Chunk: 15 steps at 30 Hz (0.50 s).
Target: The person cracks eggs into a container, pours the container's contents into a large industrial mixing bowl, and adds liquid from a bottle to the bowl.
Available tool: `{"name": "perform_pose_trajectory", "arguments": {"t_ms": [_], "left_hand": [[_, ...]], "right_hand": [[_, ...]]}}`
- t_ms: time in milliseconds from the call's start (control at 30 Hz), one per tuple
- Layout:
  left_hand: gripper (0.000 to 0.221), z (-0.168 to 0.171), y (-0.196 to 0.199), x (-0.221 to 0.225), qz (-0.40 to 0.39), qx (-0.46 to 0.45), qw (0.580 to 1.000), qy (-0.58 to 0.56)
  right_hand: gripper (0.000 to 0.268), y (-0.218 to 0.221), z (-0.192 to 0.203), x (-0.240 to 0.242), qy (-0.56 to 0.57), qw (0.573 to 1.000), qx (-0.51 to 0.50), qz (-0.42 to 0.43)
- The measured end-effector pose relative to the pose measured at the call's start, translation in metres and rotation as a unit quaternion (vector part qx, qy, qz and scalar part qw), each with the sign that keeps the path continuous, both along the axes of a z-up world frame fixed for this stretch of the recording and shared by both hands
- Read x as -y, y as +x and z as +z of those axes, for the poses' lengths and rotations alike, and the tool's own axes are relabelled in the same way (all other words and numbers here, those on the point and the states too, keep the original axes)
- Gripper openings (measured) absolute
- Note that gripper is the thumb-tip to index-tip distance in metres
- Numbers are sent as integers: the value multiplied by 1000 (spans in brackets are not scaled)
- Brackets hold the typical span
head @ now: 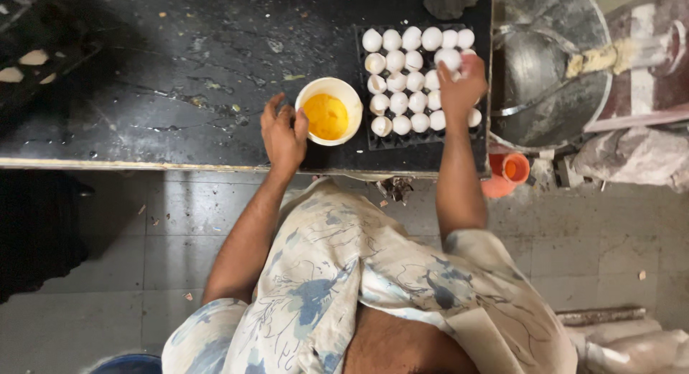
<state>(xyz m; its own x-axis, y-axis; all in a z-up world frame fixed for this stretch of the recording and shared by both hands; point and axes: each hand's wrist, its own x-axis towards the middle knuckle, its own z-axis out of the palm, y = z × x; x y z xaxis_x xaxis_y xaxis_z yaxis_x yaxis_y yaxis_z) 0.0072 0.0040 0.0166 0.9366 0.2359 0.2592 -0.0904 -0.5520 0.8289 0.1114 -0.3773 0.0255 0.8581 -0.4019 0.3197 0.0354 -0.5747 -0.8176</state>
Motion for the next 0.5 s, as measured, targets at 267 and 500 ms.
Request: {"name": "perform_pose_trajectory", "arguments": {"t_ms": [267, 500], "left_hand": [[29, -8, 1, -1, -7, 3, 1000, -4], [31, -12, 2, -3, -6, -4, 1000, 3]], "right_hand": [[56, -98, 25, -117, 402, 881, -9, 249], [40, -124, 71, -178, -152, 925, 32, 346]]}}
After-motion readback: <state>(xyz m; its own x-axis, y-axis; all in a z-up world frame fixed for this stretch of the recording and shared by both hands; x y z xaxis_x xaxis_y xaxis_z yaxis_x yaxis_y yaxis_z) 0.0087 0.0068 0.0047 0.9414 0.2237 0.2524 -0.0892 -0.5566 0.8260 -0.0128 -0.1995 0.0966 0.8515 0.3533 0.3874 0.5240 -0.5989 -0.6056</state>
